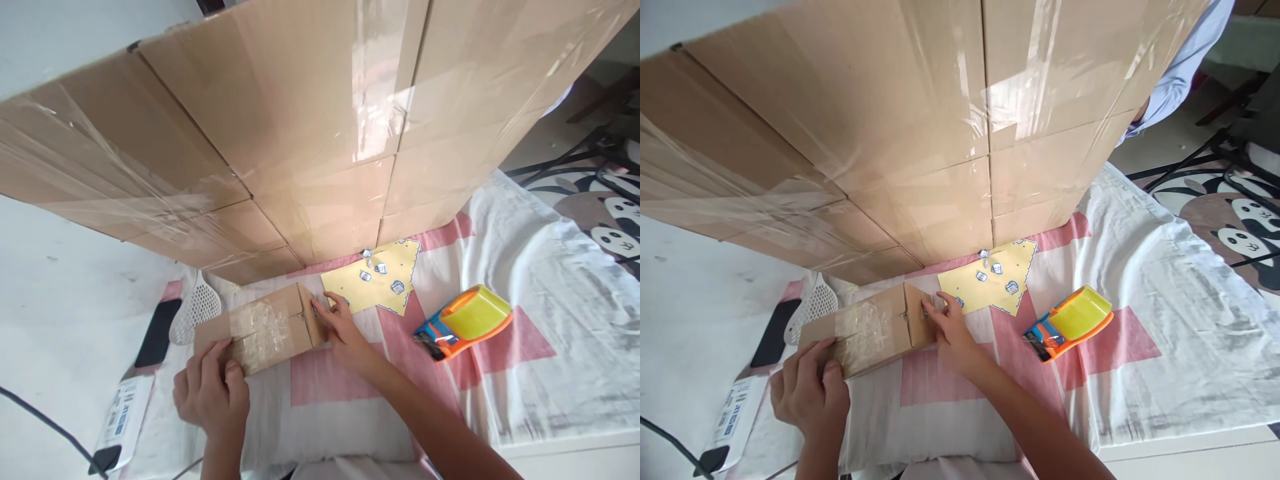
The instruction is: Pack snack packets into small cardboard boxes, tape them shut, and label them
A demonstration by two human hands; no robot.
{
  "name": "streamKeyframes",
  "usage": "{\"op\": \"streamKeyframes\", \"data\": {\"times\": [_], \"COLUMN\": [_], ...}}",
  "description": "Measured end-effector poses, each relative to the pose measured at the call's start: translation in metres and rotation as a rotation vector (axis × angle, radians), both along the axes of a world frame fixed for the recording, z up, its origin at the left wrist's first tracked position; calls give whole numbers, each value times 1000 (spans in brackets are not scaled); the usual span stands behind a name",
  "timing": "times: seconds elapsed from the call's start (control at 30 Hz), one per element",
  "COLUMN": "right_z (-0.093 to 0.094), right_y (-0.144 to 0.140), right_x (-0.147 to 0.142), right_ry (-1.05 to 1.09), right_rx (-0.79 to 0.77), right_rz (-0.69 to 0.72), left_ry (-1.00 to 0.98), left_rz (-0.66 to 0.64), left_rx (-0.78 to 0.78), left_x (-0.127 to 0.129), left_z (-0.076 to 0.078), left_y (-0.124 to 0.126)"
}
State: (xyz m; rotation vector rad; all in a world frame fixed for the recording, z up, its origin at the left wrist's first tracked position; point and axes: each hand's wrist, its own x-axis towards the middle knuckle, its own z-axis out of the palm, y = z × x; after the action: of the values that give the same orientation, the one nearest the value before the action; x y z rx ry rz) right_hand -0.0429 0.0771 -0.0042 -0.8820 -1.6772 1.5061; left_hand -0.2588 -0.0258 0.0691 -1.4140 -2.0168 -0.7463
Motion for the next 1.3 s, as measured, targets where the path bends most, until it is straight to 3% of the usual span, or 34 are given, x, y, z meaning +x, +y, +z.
{"op": "streamKeyframes", "data": {"times": [0.27,0.43,0.57,0.73,0.87,0.93,1.07,1.2,1.3], "right_z": [12,17,19,21,30,39,59,62,56], "right_y": [-4,-7,-13,-17,-17,-16,-16,-24,-34], "right_x": [0,2,2,1,7,10,12,5,7], "right_ry": [107,57,37,3,-32,-70,-247,-352,-372], "right_rx": [-130,-121,-111,-74,154,259,325,420,346], "right_rz": [-114,-191,-109,-190,-115,26,265,285,228], "left_ry": [9,-18,17,64,26,-29,-188,-170,-107], "left_rz": [-14,-20,-23,-94,-174,-206,-229,-275,-293], "left_rx": [8,10,29,48,72,86,44,29,69], "left_x": [0,1,-2,-15,-32,-41,-53,-52,-40], "left_z": [0,1,2,-1,-6,-4,5,7,2], "left_y": [-4,-9,-10,-18,-22,-25,-37,-46,-49]}}
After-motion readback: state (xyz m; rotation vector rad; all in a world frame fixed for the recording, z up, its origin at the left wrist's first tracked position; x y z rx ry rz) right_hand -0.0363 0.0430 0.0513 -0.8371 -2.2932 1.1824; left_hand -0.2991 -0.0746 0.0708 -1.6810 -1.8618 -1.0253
